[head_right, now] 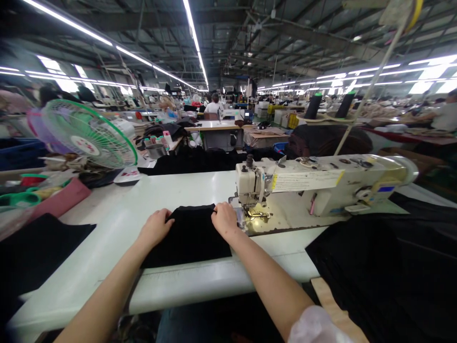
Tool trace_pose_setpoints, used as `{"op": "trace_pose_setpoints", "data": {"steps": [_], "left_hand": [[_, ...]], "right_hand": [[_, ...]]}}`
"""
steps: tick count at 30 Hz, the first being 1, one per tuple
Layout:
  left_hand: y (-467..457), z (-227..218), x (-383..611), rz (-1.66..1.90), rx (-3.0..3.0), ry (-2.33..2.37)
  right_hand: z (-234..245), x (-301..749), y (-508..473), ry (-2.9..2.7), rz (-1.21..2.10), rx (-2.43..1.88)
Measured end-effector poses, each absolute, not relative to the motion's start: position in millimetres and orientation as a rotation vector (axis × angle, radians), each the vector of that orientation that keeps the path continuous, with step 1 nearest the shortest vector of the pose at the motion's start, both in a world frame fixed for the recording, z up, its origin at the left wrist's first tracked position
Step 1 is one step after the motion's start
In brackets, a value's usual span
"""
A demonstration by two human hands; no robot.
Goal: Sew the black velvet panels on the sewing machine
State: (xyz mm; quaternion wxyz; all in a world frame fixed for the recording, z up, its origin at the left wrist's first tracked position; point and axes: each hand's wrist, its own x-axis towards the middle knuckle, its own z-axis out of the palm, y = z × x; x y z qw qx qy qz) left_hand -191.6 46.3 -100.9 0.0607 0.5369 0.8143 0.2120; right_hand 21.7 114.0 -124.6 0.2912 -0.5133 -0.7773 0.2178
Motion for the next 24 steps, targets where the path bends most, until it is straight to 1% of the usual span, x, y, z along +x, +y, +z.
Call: {"op": "trace_pose_setpoints", "data": {"steps": [6,9,11,12,19,24], "left_hand": [[15.4,-99.0,-179.1,0.974,1.547,2.204],[-14.9,-89.5,-164.7,1.22,1.325,1.758],[-30.4,-81.1,-151.9,1.352,1.179,1.425],[-35.5,-77.1,-145.0,1.388,1.147,1.332],[-37.2,-62.5,-100.7,1.549,1.251,1.43],[-37.8,-54.1,-82.8,1.601,1.352,1.492]], "right_hand": [[-106.6,70.3,74.2,-1.996,0.61,-1.115],[-94.5,113.3,43.8,-1.906,0.609,-1.0],[-88.7,139.1,29.5,-1.8,0.655,-0.986],[-86.9,150.0,24.6,-1.743,0.695,-0.999],[-88.8,191.6,14.6,-1.375,0.972,-1.175],[-89.2,197.8,16.7,-1.15,1.184,-1.117]]}}
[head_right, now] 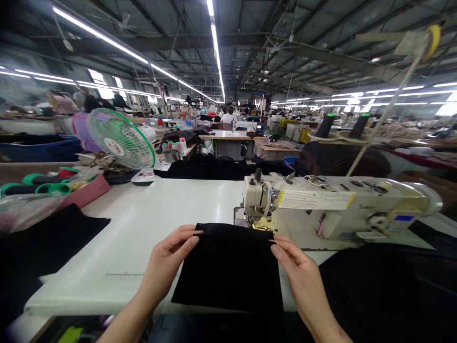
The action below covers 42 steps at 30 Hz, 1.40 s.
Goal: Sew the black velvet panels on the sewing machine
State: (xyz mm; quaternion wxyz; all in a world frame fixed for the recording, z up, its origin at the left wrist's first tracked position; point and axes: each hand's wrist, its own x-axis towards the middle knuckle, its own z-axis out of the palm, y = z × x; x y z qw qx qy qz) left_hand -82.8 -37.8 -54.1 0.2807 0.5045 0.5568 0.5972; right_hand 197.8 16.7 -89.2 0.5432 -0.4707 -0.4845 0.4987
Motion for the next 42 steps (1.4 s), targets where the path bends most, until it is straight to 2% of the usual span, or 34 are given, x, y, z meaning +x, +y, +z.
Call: {"op": "trace_pose_setpoints", "data": {"steps": [7,12,19,42], "left_hand": [[-43.0,-46.6,-71.5,1.613,1.408,1.535],[-38.8,-43.9,-62.3,1.747,1.109,1.512],[-35.0,-44.1,-58.3,1.732,0.898,1.39],[-29.0,-38.1,-54.6,1.812,1.023,1.469]], "right_hand": [[-84.3,203.6,21.5,-1.01,1.159,-1.116],[-80.6,204.4,19.6,-0.95,1.196,-1.097],[-78.4,203.6,18.8,-0.825,1.261,-1.116],[-79.4,207.2,22.7,-0.86,1.24,-1.14]]}}
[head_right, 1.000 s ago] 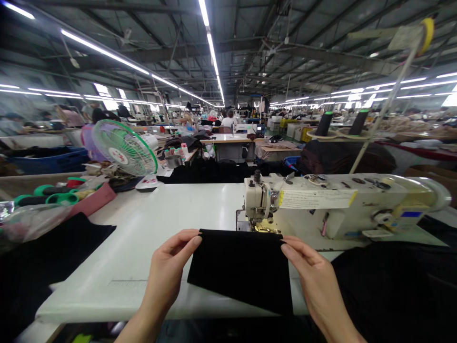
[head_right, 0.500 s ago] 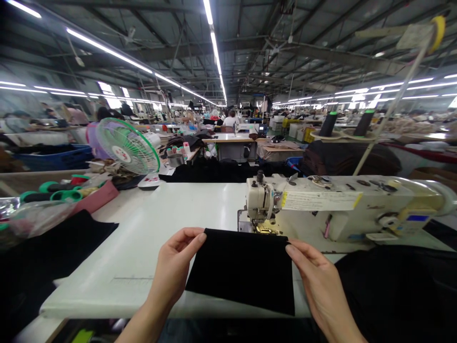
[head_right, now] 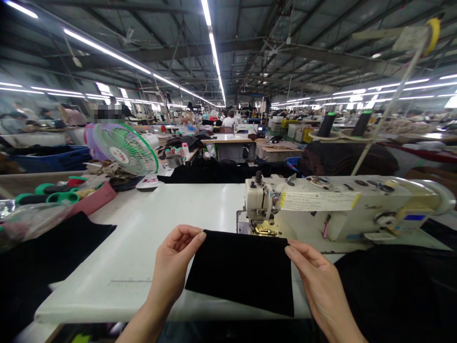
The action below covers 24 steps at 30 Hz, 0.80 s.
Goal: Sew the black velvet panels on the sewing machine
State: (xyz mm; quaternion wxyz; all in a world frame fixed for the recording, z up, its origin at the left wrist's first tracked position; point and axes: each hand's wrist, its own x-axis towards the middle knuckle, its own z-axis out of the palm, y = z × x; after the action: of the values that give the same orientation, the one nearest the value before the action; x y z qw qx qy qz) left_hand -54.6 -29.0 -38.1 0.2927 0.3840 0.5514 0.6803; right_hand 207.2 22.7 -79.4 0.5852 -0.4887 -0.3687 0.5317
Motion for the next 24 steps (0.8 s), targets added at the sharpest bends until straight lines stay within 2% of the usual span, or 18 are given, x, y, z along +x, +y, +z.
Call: {"op": "trace_pose_setpoints", "data": {"steps": [10,24], "left_hand": [[-19.2,-53.3,-71.5,1.807,0.849,1.48],[-19.2,-49.0,-59.8,1.813,0.647,1.505]], "right_hand": [[-63.3,204.9,18.9,-0.984,1.191,-0.992],[-60.5,205.4,20.1,-0.978,1.182,-0.997]]}}
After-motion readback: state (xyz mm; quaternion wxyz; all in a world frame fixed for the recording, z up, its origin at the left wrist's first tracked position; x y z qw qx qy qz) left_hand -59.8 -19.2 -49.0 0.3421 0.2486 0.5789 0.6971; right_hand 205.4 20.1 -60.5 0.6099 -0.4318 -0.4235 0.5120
